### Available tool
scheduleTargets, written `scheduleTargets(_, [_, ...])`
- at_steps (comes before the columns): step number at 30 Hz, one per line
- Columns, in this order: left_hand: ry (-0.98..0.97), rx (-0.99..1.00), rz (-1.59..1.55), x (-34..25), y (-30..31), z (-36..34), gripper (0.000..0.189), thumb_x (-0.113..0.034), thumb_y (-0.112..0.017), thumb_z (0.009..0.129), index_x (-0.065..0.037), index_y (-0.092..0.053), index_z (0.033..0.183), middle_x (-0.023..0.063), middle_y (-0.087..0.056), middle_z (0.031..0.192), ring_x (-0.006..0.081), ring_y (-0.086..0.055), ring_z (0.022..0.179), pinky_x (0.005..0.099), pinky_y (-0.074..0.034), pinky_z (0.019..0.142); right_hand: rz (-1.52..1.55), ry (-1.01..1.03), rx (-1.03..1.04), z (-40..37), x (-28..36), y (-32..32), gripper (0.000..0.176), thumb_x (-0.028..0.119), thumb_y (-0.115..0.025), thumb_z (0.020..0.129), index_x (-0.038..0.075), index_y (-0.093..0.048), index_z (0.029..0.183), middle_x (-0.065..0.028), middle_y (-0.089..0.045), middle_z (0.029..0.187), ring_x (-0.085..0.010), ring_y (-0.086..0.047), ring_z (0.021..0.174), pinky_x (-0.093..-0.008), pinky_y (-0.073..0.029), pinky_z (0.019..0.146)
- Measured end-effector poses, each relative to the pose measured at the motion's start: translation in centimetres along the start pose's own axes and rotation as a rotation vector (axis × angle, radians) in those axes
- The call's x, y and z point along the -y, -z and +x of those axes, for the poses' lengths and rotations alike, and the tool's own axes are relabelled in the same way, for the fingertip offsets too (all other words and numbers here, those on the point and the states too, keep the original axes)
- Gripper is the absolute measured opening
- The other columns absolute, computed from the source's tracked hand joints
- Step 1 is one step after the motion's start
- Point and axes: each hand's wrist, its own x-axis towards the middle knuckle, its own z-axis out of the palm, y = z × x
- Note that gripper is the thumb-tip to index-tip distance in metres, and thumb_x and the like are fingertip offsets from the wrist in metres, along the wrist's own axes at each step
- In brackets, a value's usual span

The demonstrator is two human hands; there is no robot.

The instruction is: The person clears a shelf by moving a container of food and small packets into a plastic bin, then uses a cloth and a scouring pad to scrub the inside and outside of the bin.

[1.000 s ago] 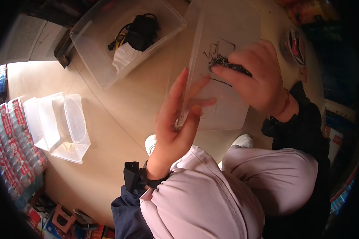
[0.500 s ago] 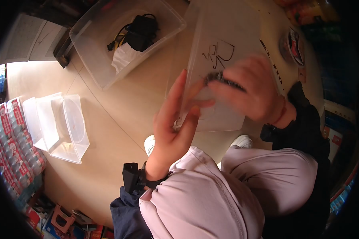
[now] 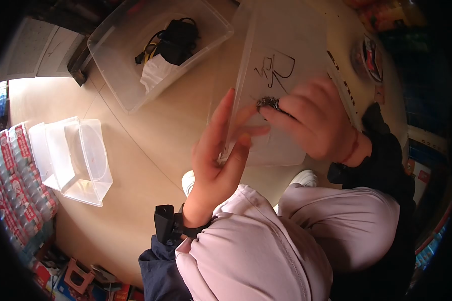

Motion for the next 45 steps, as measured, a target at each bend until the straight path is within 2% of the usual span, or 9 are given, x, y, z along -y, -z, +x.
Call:
scheduleTargets(4, [-0.002, -0.002, 0.004, -0.2, -0.1, 0.2, 0.059, -0.001, -0.047, 0.094, 0.002, -0.023, 0.148, 0.0247, -0.054, 0.130, 0.0254, -0.066, 0.100, 0.0241, -0.047, 0.075, -0.038, -0.068, 0.025, 0.3, -1.5, 0.3, 0.033, 0.012, -0.067, 0.063, 0.009, -0.070, 0.096, -0.0030, -0.054, 0.090, -0.0237, -0.054, 0.081, -0.0417, -0.042, 0.073])
scheduleTargets(11, [0.006, -0.028, 0.037, 0.0, 0.0, 0.1, 0.060, -0.002, -0.048, 0.094, 0.002, -0.023, 0.148, 0.0249, -0.054, 0.130, 0.0254, -0.067, 0.100, 0.0240, -0.047, 0.074, 0.051, 0.003, 0.018, 0.0, 0.2, 0.1, 0.031, 0.012, -0.068, 0.064, 0.010, -0.071, 0.095, -0.0023, -0.053, 0.089, -0.0239, -0.054, 0.081, -0.0418, -0.042, 0.075])
scheduleTargets(17, [0.003, -0.018, 0.013, -0.1, -0.1, 0.0, 0.060, -0.002, -0.048, 0.094, 0.002, -0.023, 0.148, 0.0249, -0.054, 0.131, 0.0254, -0.067, 0.100, 0.0239, -0.047, 0.074, -0.052, -0.012, 0.013, 0.1, 0.0, 0.1, 0.029, 0.016, -0.065, 0.065, 0.010, -0.069, 0.094, -0.0020, -0.056, 0.091, -0.0212, -0.054, 0.082, -0.0393, -0.043, 0.075])
scheduleTargets(28, [0.013, -0.032, 0.029, 0.0, 0.0, -0.1, 0.060, -0.003, -0.049, 0.094, 0.001, -0.023, 0.148, 0.0249, -0.054, 0.131, 0.0247, -0.066, 0.100, 0.0237, -0.047, 0.074, 0.071, -0.056, 0.015, 0.2, 0.1, 0.1, 0.032, 0.011, -0.072, 0.062, 0.012, -0.073, 0.093, -0.0019, -0.054, 0.090, -0.0229, -0.054, 0.082, -0.0407, -0.041, 0.073])
scheduleTargets(31, [0.004, -0.032, 0.028, 0.2, -0.1, 0.1, 0.060, -0.004, -0.049, 0.095, 0.001, -0.023, 0.148, 0.0250, -0.054, 0.131, 0.0250, -0.066, 0.100, 0.0241, -0.047, 0.074, -0.024, -0.093, 0.015, 0.3, -1.3, 0.2, 0.030, 0.013, -0.066, 0.066, 0.012, -0.071, 0.096, -0.0010, -0.056, 0.091, -0.0210, -0.055, 0.083, -0.0383, -0.041, 0.077])
scheduleTargets(40, [0.002, -0.016, -0.021, -0.1, -0.1, 0.2, 0.060, -0.005, -0.050, 0.095, 0.002, -0.023, 0.148, 0.0253, -0.054, 0.131, 0.0256, -0.066, 0.101, 0.0237, -0.047, 0.073, -0.053, -0.095, 0.055, 0.1, -1.8, 0.4, 0.027, 0.014, -0.067, 0.067, 0.011, -0.071, 0.094, -0.0017, -0.057, 0.093, -0.0221, -0.055, 0.086, -0.0397, -0.041, 0.076])
scheduleTargets(42, [-0.020, -0.001, -0.053, -0.2, 0.0, 0.0, 0.068, 0.019, -0.039, 0.082, 0.003, -0.025, 0.147, 0.0261, -0.053, 0.131, 0.0276, -0.065, 0.105, 0.0299, -0.050, 0.086, -0.018, -0.046, 0.047, 0.0, -0.4, 0.3, 0.027, 0.014, -0.067, 0.067, 0.011, -0.071, 0.094, -0.0020, -0.057, 0.093, -0.0223, -0.055, 0.086, -0.0399, -0.042, 0.076])
scheduleTargets(43, [-0.018, -0.001, -0.050, -0.2, 0.0, 0.0, 0.068, 0.019, -0.039, 0.082, 0.003, -0.025, 0.147, 0.0261, -0.053, 0.131, 0.0276, -0.065, 0.105, 0.0299, -0.050, 0.086, 0.018, 0.001, 0.040, 0.0, 0.1, 0.2, 0.027, 0.013, -0.067, 0.067, 0.011, -0.071, 0.094, -0.0023, -0.057, 0.094, -0.0225, -0.055, 0.085, -0.0401, -0.042, 0.077])
scheduleTargets(45, [-0.002, -0.034, 0.005, -0.1, -0.1, -0.1, 0.060, -0.004, -0.049, 0.095, 0.002, -0.023, 0.148, 0.0251, -0.054, 0.130, 0.0256, -0.067, 0.100, 0.0235, -0.047, 0.073, 0.036, -0.034, 0.039, 0.0, -0.2, 0.3, 0.028, 0.013, -0.067, 0.067, 0.011, -0.071, 0.094, -0.0023, -0.057, 0.094, -0.0225, -0.055, 0.085, -0.0403, -0.042, 0.077])
